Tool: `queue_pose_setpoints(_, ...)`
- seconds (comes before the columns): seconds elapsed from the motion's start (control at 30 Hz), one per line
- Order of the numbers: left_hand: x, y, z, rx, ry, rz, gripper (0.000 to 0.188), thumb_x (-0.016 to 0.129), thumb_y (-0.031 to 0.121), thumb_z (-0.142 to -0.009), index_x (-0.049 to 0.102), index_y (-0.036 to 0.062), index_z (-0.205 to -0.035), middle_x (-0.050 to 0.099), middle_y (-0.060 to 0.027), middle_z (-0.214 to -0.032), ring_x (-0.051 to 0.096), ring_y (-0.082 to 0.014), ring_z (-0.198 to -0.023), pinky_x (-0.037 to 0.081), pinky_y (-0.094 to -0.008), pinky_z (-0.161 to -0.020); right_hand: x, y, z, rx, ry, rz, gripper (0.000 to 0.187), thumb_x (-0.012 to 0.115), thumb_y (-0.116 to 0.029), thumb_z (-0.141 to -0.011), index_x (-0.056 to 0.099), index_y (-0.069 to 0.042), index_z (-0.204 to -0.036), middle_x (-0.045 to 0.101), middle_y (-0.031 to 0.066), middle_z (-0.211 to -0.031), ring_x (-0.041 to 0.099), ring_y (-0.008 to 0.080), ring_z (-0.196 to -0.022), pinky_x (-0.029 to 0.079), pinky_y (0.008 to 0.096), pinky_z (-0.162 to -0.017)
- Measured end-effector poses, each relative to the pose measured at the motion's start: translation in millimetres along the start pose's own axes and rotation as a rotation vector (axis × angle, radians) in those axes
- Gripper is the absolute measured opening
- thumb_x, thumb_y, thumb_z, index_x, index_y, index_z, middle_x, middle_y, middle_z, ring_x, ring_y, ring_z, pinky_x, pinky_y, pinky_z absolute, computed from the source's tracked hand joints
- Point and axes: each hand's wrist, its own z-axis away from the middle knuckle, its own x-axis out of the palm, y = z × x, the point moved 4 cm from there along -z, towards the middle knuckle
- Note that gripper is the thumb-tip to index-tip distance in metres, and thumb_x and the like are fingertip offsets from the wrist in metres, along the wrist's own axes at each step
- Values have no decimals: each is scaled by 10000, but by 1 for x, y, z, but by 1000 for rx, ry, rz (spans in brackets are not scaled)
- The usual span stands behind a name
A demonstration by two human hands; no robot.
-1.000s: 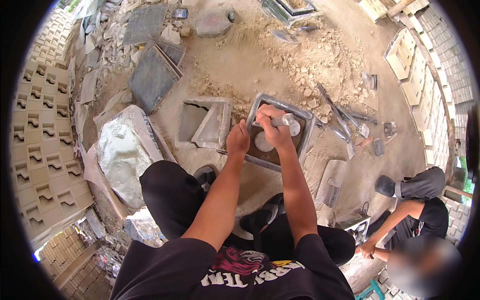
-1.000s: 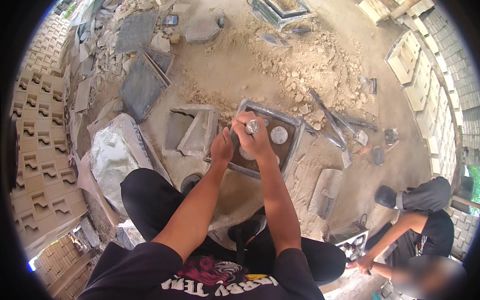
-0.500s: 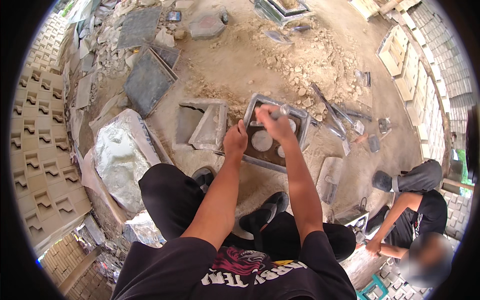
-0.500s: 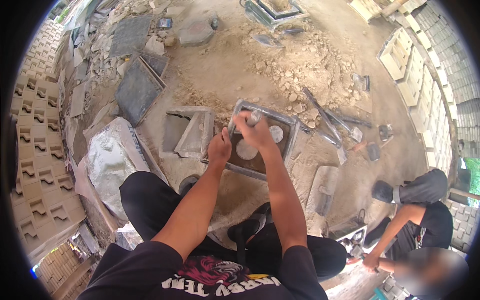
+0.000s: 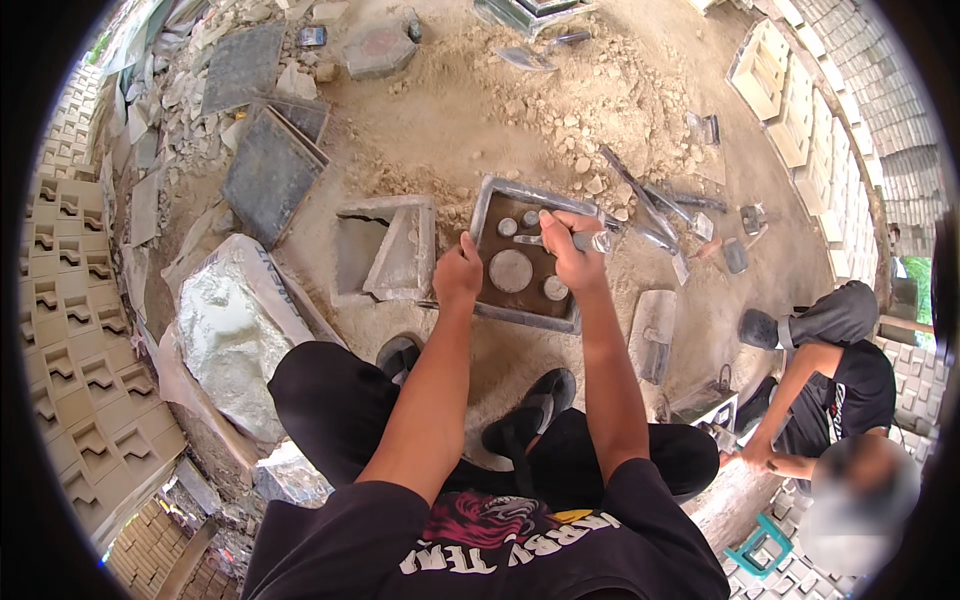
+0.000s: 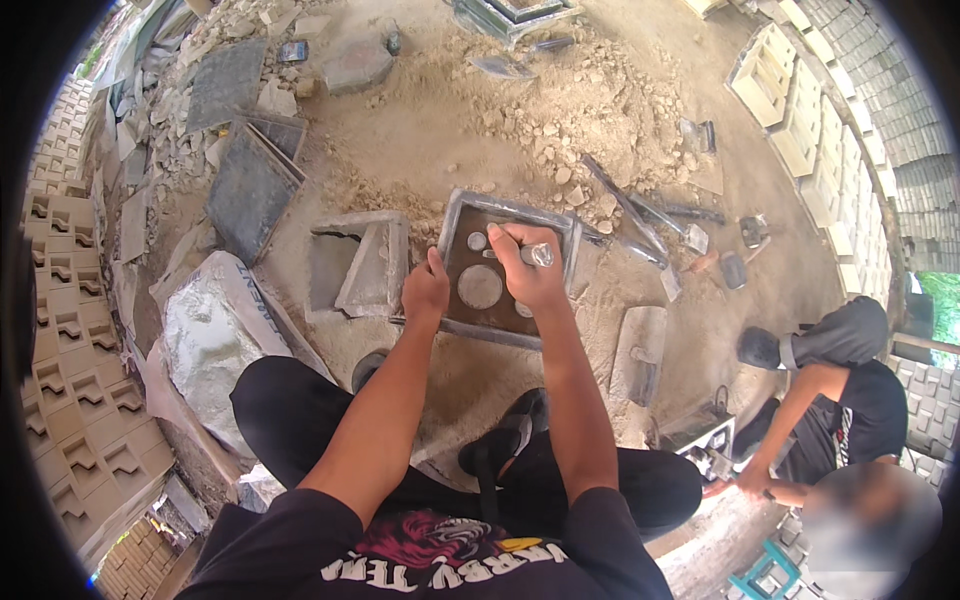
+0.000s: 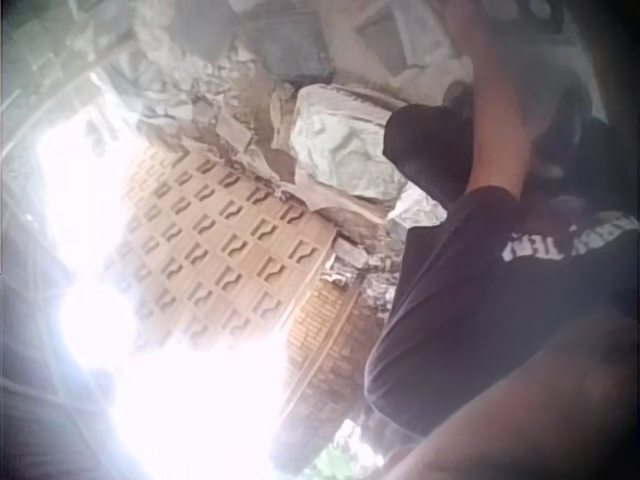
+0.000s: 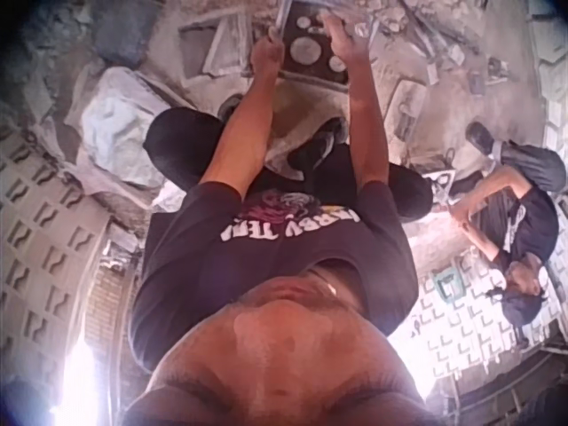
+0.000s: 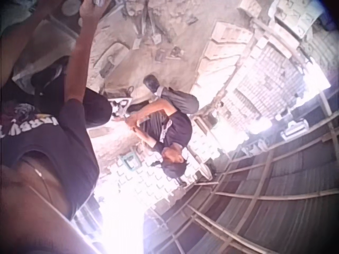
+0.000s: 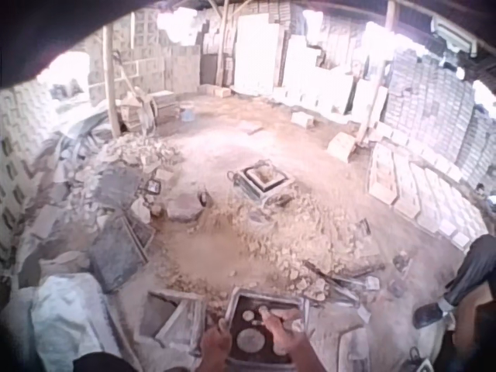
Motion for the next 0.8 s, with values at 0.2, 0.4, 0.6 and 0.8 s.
queue_pose_setpoints(0.2,1,-2,6,-28,-38,-5,630,272,521,-958,691,52,-992,663,-226,-977,606,-425,-957,459,-515,-850,-9,39,-12,47,298,-395,359,572,-170,-927,476,-59,-600,442,-34,-563,374,58,-511,274,265,-466)
queue_pose_setpoints(0.4,4,3,1,-28,-57,-7,656,251,541,-955,683,54,-1035,656,-239,-1002,588,-435,-1001,447,-508,-878,0,41,5,-138,426,-265,356,545,-164,-956,459,-62,-626,384,-40,-536,318,37,-500,235,245,-453)
queue_pose_setpoints(0.6,-1,1,1,-43,-51,-21,665,236,540,-958,681,55,-1049,653,-242,-1012,579,-443,-1015,439,-509,-894,4,3,-15,-84,681,-310,440,558,-267,-969,410,-91,-594,372,-65,-530,323,29,-484,221,250,-435)
queue_pose_setpoints(0.8,7,4,2,-24,-22,-20,630,264,539,-953,694,81,-1002,665,-218,-991,602,-427,-969,459,-512,-858,15,46,-38,-21,351,88,498,515,-359,-983,411,-78,-585,348,-72,-520,322,41,-498,236,270,-441)
